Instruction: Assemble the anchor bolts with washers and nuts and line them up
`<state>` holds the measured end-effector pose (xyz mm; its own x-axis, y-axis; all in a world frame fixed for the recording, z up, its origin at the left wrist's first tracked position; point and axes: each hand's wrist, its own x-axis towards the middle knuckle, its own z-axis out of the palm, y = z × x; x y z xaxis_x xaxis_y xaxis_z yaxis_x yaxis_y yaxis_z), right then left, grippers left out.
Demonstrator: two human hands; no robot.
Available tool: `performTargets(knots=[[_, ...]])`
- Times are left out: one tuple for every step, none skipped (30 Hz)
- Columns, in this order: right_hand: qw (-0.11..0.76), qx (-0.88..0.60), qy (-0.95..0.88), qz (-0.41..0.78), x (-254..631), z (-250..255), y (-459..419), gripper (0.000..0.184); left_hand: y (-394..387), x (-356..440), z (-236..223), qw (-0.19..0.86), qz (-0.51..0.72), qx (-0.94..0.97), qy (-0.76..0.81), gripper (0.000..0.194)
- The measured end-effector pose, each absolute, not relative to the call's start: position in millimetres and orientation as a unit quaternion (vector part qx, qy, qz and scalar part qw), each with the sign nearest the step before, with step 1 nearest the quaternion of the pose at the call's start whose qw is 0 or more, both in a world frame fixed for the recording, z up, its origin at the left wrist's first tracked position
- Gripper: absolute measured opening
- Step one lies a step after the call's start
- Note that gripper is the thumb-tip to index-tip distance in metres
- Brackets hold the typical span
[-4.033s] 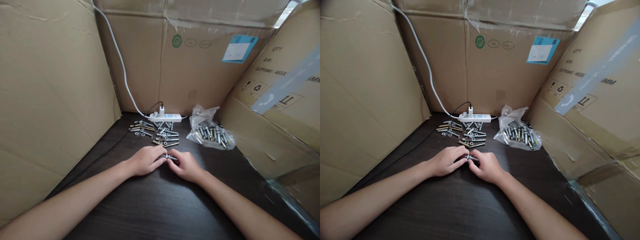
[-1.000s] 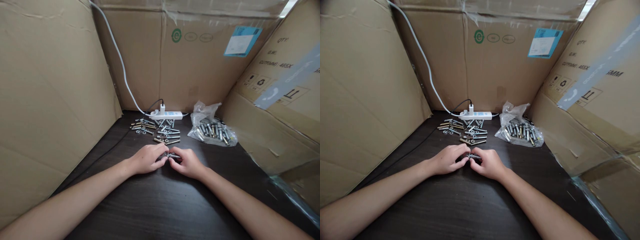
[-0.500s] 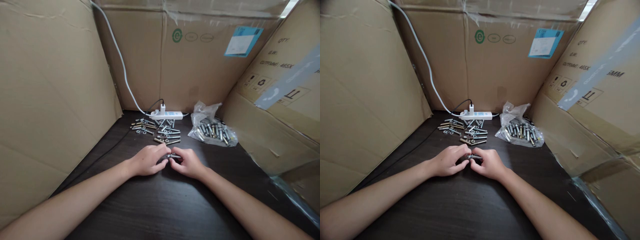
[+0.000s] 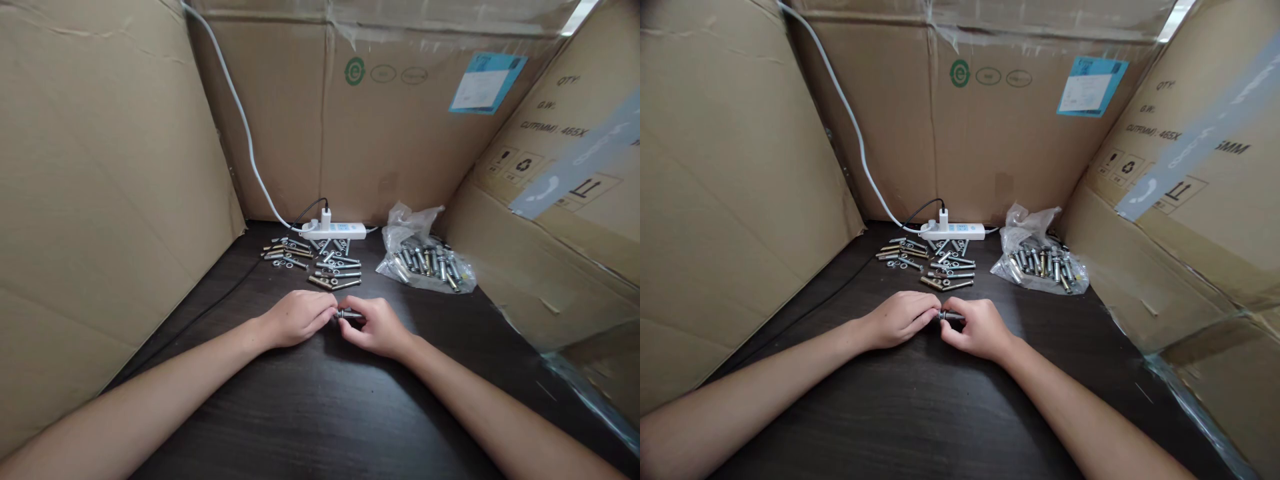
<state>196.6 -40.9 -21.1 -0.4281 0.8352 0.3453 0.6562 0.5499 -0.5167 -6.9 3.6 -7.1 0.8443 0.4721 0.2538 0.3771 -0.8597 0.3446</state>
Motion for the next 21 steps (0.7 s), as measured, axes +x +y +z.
performTargets(knots=[[0.289,-0.451,-0.831,0.154,196.7,-21.6,-40.8,0.015,4.2,-7.1,-7.5,0.138,0.168,0.95,0.224,0.024],[0.288,-0.454,-0.829,0.155,196.9,-22.3,-40.6,0.015,4.3,-7.2,-7.3,0.134,0.172,0.949,0.226,0.025],[0.289,-0.457,-0.827,0.156,197.0,-23.0,-40.3,0.015,4.1,-7.5,-6.7,0.131,0.178,0.947,0.233,0.024],[0.291,-0.46,-0.824,0.157,197.2,-23.7,-39.9,0.015,3.5,-7.8,-5.6,0.129,0.186,0.944,0.24,0.022],[0.294,-0.462,-0.822,0.157,197.2,-24.3,-39.6,0.015,2.6,-8.1,-4.4,0.13,0.195,0.941,0.244,0.019],[0.296,-0.463,-0.821,0.157,197.2,-24.6,-39.2,0.014,1.4,-8.4,-3.2,0.13,0.203,0.939,0.245,0.016],[0.298,-0.462,-0.82,0.157,197.1,-24.6,-39.0,0.014,0.3,-8.7,-2.2,0.131,0.207,0.939,0.242,0.015],[0.299,-0.461,-0.821,0.158,196.9,-24.3,-38.9,0.014,-0.7,-8.9,-1.7,0.131,0.209,0.941,0.234,0.015],[0.3,-0.461,-0.82,0.157,196.7,-23.8,-38.9,0.013,-1.5,-8.9,-1.6,0.13,0.208,0.943,0.223,0.016],[0.3,-0.46,-0.82,0.158,196.5,-23.0,-39.0,0.012,-1.9,-8.8,-1.9,0.129,0.207,0.946,0.212,0.016],[0.3,-0.46,-0.82,0.158,196.3,-22.2,-39.2,0.011,-2.1,-8.5,-2.5,0.128,0.204,0.949,0.204,0.016],[0.3,-0.46,-0.821,0.157,196.1,-21.4,-39.4,0.01,-1.9,-8.2,-3.3,0.125,0.2,0.951,0.198,0.015],[0.3,-0.459,-0.821,0.156,196.0,-20.7,-39.6,0.01,-1.5,-7.8,-4.0,0.122,0.196,0.953,0.194,0.014],[0.3,-0.458,-0.822,0.155,195.9,-20.3,-39.8,0.01,-1.1,-7.4,-4.6,0.119,0.192,0.955,0.193,0.013],[0.3,-0.457,-0.823,0.154,196.0,-20.1,-40.0,0.01,-0.7,-7.1,-5.0,0.117,0.189,0.956,0.193,0.012],[0.3,-0.457,-0.823,0.152,196.0,-20.0,-40.1,0.01,-0.4,-6.9,-5.3,0.115,0.188,0.956,0.193,0.011],[0.301,-0.457,-0.823,0.152,196.0,-20.1,-40.1,0.01,-0.3,-6.7,-5.5,0.116,0.189,0.956,0.194,0.011],[0.3,-0.458,-0.823,0.152,196.1,-20.2,-40.1,0.01,-0.2,-6.6,-5.6,0.117,0.189,0.955,0.195,0.011],[0.3,-0.459,-0.822,0.152,196.1,-20.3,-40.1,0.01,-0.3,-6.6,-5.7,0.12,0.19,0.955,0.196,0.012],[0.299,-0.46,-0.822,0.153,196.0,-20.3,-40.1,0.011,-0.4,-6.6,-5.7,0.121,0.19,0.954,0.199,0.012],[0.299,-0.46,-0.822,0.154,196.0,-20.3,-40.0,0.011,-0.5,-6.6,-5.8,0.122,0.189,0.953,0.201,0.012]])
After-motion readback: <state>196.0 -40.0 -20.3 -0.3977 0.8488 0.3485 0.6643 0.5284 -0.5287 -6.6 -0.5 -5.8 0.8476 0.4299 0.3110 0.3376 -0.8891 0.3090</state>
